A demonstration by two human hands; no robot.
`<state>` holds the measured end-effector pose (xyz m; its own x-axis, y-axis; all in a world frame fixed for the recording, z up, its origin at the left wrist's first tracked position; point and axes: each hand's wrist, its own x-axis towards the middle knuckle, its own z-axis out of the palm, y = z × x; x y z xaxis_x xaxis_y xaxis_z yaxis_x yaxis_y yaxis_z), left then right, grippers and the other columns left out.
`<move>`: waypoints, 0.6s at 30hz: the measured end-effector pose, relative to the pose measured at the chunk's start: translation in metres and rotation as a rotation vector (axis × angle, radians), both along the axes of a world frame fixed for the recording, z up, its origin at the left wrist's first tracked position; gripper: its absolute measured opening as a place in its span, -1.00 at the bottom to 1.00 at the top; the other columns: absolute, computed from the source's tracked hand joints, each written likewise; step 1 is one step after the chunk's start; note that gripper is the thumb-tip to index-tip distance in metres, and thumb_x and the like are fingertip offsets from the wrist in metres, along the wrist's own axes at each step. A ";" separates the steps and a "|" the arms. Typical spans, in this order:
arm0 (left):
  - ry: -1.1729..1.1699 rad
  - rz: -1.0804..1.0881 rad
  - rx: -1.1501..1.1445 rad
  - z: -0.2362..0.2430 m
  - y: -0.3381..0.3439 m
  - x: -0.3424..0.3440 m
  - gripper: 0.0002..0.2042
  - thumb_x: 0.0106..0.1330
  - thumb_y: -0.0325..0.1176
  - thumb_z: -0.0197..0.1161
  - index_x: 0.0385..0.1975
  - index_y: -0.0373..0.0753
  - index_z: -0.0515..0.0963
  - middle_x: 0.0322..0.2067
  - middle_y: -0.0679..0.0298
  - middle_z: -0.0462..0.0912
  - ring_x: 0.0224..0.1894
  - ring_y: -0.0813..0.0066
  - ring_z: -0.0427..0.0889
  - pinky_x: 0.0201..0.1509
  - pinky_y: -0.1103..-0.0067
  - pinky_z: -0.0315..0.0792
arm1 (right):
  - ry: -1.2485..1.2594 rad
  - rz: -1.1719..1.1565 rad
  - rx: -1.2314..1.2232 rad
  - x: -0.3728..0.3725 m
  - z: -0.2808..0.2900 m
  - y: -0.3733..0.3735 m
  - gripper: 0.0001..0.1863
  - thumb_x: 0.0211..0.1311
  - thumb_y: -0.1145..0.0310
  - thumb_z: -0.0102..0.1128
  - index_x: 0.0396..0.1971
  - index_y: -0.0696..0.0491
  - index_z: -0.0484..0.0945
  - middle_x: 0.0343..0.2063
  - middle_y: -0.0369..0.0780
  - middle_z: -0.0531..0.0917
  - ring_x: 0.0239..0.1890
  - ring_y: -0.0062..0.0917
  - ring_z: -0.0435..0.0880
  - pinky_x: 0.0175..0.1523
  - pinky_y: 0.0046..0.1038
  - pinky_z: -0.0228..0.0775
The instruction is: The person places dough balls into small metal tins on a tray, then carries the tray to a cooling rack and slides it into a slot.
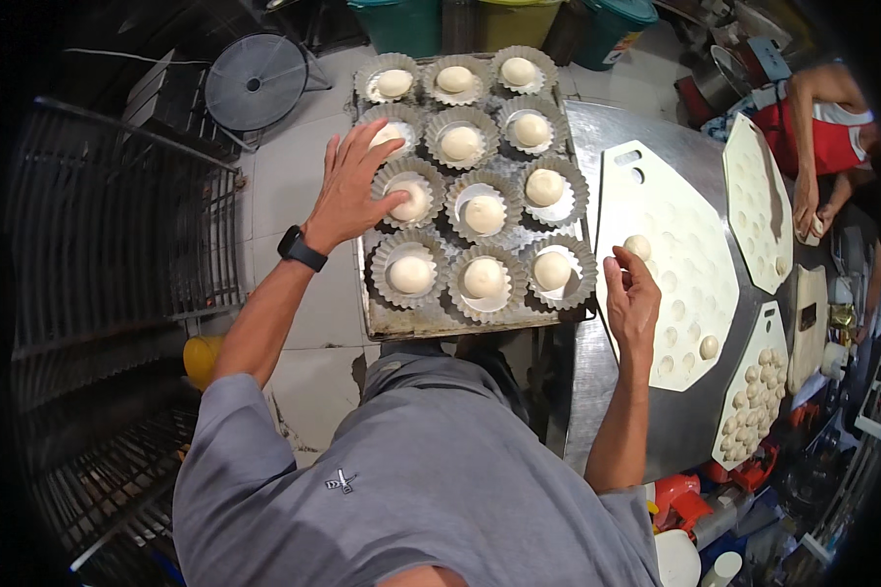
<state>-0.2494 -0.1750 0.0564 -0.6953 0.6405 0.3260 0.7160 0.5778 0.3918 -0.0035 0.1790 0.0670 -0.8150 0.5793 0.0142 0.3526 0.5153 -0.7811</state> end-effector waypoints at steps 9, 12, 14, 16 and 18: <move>0.074 -0.107 0.086 0.008 0.040 0.019 -0.48 0.17 -0.17 0.45 0.15 -0.11 0.54 0.34 0.19 0.38 0.47 0.13 0.21 0.54 -0.01 -0.12 | -0.057 -0.056 -0.015 0.012 -0.002 -0.002 -0.61 0.41 0.26 0.26 0.07 0.23 0.62 -0.26 -0.20 0.71 -0.34 -0.63 0.57 -0.17 -0.53 0.46; 0.135 -0.239 0.063 0.012 0.065 0.049 -0.63 0.16 -0.20 0.45 -0.05 -0.15 0.64 0.13 0.26 0.58 0.35 0.22 0.38 0.53 0.04 -0.06 | -0.027 -0.076 -0.001 0.014 -0.005 -0.002 -0.64 0.38 0.29 0.29 0.04 0.22 0.64 -0.28 -0.21 0.72 -0.32 -0.61 0.62 -0.15 -0.51 0.49; 0.077 -0.161 0.062 0.004 0.071 0.062 -0.62 0.13 -0.18 0.47 -0.09 -0.18 0.65 0.02 0.27 0.60 0.24 0.23 0.44 0.48 0.08 0.02 | 0.096 -0.031 0.141 0.012 0.001 -0.012 -0.69 0.36 0.35 0.31 -0.01 0.21 0.65 -0.28 -0.20 0.73 -0.27 -0.57 0.67 -0.11 -0.50 0.52; 0.051 -0.133 0.095 0.003 0.075 0.059 -0.62 0.11 -0.18 0.48 -0.11 -0.19 0.65 -0.02 0.27 0.60 0.20 0.25 0.45 0.43 0.11 0.06 | 0.221 0.086 0.202 -0.004 0.009 -0.020 -0.80 0.26 0.54 0.33 -0.12 0.18 0.67 -0.31 -0.17 0.74 -0.26 -0.50 0.71 -0.08 -0.48 0.54; 0.022 -0.108 0.133 0.002 0.080 0.056 -0.62 0.10 -0.17 0.49 -0.13 -0.20 0.65 -0.07 0.28 0.59 0.15 0.26 0.47 0.37 0.14 0.11 | 0.293 0.265 0.244 -0.038 0.023 -0.037 -0.81 0.18 0.60 0.35 -0.19 0.16 0.67 -0.34 -0.16 0.71 -0.28 -0.41 0.70 -0.12 -0.44 0.53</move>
